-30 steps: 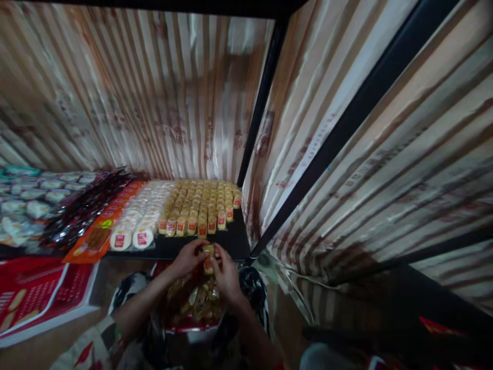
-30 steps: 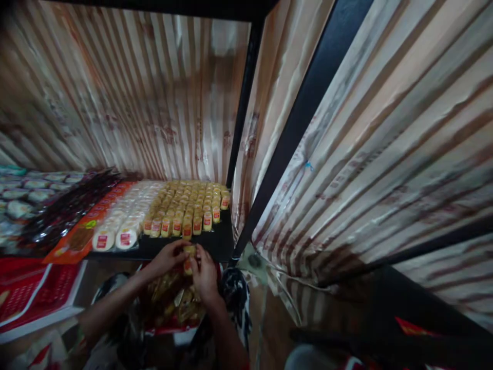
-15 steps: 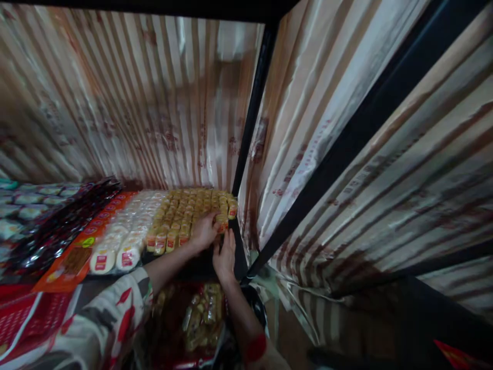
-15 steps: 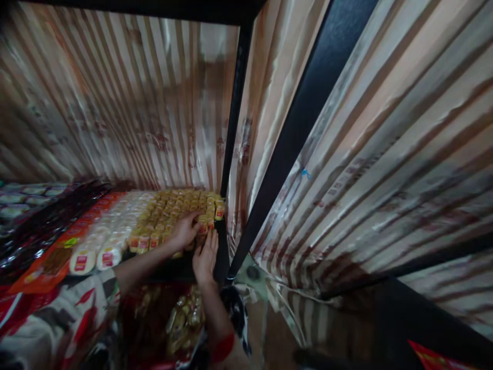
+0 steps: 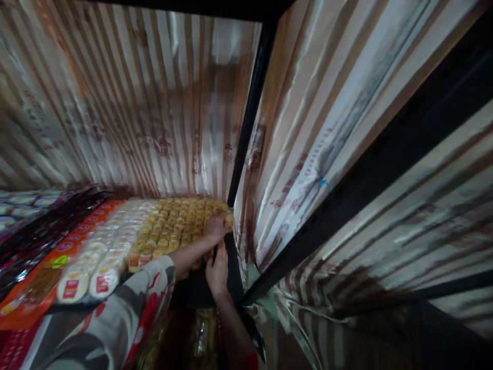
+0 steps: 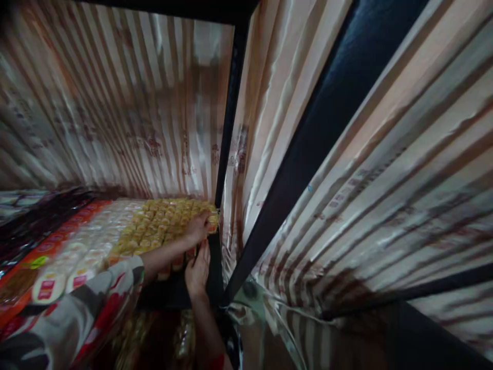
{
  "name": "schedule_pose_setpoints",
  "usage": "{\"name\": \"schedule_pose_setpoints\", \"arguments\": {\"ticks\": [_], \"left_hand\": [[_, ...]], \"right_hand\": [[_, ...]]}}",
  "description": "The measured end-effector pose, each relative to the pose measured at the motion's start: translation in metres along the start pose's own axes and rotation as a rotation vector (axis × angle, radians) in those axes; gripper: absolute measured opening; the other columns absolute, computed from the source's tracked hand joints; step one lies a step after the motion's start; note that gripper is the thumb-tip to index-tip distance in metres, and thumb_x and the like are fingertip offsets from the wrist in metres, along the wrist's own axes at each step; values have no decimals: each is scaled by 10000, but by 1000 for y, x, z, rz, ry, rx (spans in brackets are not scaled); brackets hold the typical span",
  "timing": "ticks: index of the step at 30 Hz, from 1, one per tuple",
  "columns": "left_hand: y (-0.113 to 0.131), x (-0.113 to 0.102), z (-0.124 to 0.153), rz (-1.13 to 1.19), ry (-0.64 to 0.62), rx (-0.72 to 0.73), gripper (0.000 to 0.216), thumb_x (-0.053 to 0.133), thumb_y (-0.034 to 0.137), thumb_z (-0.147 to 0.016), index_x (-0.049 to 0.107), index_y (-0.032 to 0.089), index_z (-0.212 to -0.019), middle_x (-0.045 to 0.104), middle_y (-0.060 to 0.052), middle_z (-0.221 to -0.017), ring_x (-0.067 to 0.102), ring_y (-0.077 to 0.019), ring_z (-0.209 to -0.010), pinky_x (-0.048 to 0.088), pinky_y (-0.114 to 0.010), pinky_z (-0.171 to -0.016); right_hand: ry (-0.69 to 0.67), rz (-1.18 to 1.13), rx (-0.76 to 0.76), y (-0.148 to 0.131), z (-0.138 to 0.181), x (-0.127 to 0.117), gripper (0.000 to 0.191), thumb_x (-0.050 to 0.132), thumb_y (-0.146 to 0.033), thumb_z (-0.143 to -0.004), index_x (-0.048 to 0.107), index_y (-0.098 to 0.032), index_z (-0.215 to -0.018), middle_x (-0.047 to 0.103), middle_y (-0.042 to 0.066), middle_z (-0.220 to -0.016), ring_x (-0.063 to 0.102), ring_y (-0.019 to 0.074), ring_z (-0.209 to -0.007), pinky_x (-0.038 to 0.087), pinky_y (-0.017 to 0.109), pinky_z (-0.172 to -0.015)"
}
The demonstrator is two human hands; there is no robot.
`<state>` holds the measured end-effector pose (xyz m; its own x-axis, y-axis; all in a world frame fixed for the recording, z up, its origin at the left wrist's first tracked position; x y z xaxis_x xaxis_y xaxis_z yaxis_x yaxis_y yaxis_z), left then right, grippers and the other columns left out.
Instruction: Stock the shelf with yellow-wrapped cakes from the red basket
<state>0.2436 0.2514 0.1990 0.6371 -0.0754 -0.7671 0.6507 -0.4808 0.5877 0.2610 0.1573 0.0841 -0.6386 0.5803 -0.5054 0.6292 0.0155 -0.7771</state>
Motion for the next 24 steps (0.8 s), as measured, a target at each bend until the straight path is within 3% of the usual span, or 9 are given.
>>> {"name": "schedule_pose_setpoints", "arguments": {"ticks": [8, 15, 19, 24], "left_hand": [[0, 23, -12, -218, -111, 91, 236, 501, 155, -817, 606, 144, -1029, 622, -98, -1042, 520, -220, -1053, 412, -334, -926], [-2, 37, -13, -351, -78, 141, 181, 458, 141, -833, 603, 129, -941, 595, -120, -1029, 478, -252, -1063, 387, -373, -933], [0, 35, -11, -366, -30, 127, 241, 370, 98, -857, 581, 133, -968, 572, -129, -1054, 448, -255, -1083, 378, -394, -933], [10, 20, -7, -353, -29, 128, 223, 404, 84, -838, 580, 111, -973, 563, -125, -1067, 443, -243, -1081, 371, -375, -952]], "right_hand": [[24, 10, -17, 0, 8, -3, 562, 384, -170, -805, 369, -100, -1362, 399, 148, -1394, 321, 264, -1315, 304, 485, -1069], [31, 11, -1, 5, 8, -2, 541, 406, -235, -827, 371, -95, -1349, 355, 182, -1412, 281, 294, -1328, 295, 530, -1052], [40, 10, 4, 4, 8, -2, 515, 395, -249, -836, 392, -88, -1325, 395, 195, -1376, 313, 290, -1307, 299, 527, -1047], [43, -19, -33, 1, 5, -6, 504, 358, -244, -839, 390, -73, -1312, 398, 197, -1365, 309, 272, -1306, 312, 500, -1046]]}}
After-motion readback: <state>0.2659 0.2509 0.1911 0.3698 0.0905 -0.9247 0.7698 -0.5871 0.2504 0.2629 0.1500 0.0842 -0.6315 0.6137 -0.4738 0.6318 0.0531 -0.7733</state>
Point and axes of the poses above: each hand's wrist, its own z-axis away from the middle knuckle, its own x-axis out of the palm, y = z × x, the point moved 5 cm from there along -z, towards the middle knuckle
